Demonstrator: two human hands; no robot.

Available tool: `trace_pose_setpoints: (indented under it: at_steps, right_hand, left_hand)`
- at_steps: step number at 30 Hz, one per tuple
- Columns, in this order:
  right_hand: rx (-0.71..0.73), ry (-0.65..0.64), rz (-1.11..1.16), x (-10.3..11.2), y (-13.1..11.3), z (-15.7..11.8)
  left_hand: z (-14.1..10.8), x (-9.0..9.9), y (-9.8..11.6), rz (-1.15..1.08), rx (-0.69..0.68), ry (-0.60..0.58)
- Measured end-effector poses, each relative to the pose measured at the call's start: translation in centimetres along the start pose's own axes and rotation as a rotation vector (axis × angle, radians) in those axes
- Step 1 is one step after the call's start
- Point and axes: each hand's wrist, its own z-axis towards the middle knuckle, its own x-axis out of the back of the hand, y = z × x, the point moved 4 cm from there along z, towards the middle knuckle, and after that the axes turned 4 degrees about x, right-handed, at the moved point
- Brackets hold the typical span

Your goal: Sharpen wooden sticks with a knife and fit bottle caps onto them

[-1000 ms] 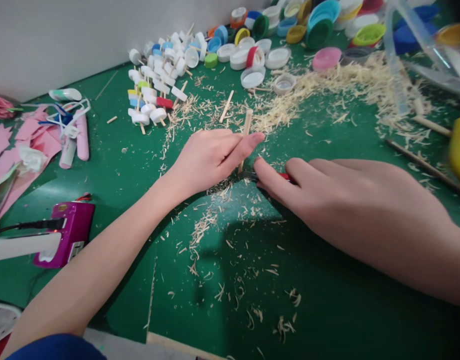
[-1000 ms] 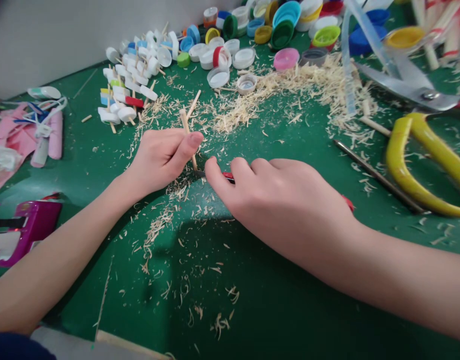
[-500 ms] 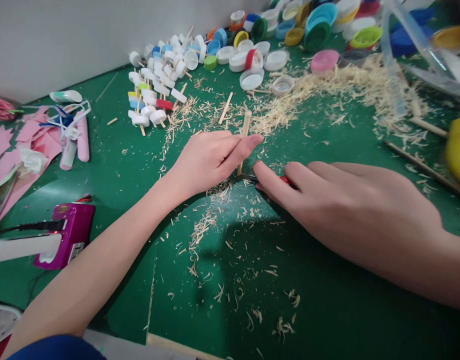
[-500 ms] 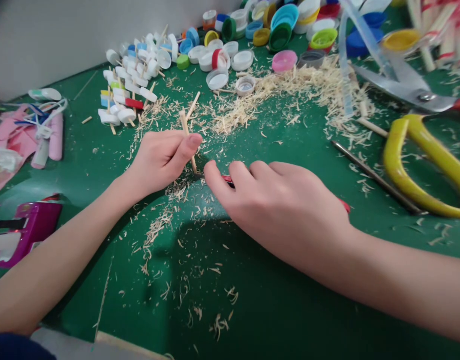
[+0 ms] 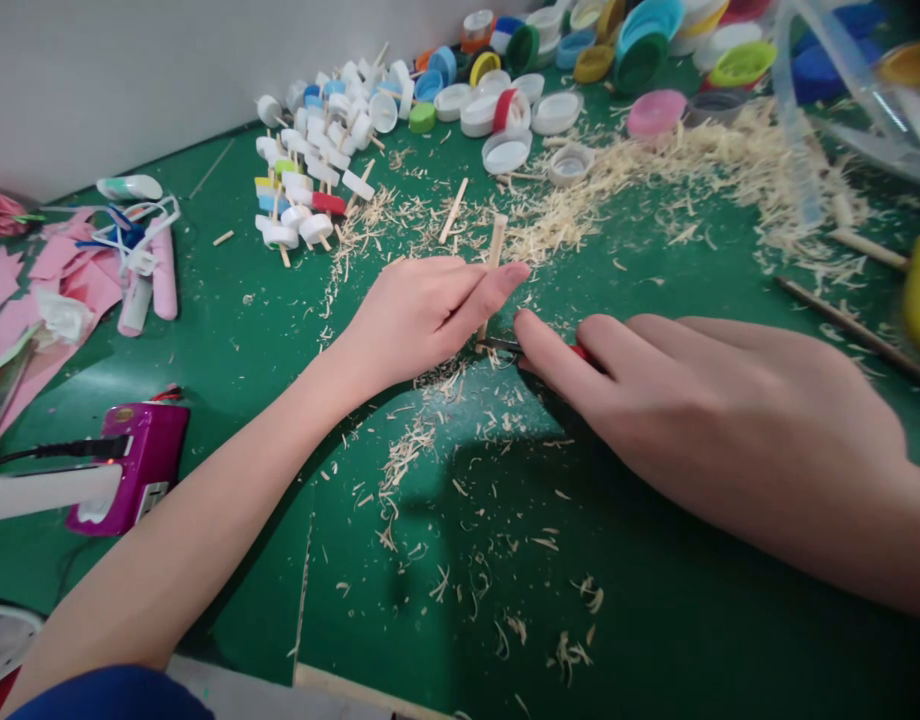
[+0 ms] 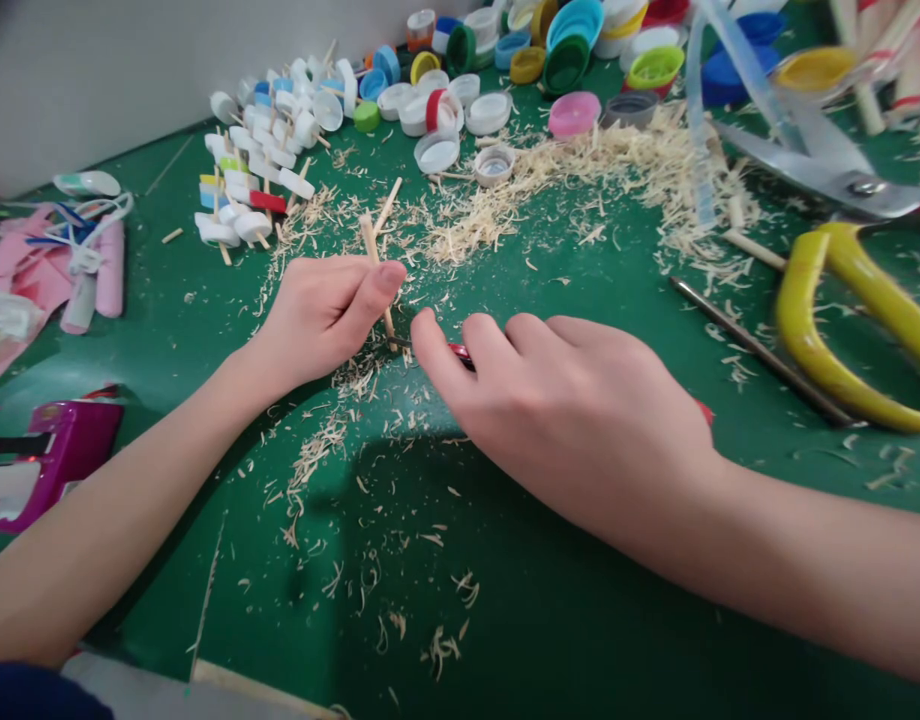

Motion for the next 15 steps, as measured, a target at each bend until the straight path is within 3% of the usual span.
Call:
trace_pose_setpoints:
  at_steps: [15]
  right_hand:
    - [0.011,-0.124,0.020,0.26,-0.12,0.07]
  left_hand:
    - [0.06,-0.08,-0.19,0.006,-0.010,0.027]
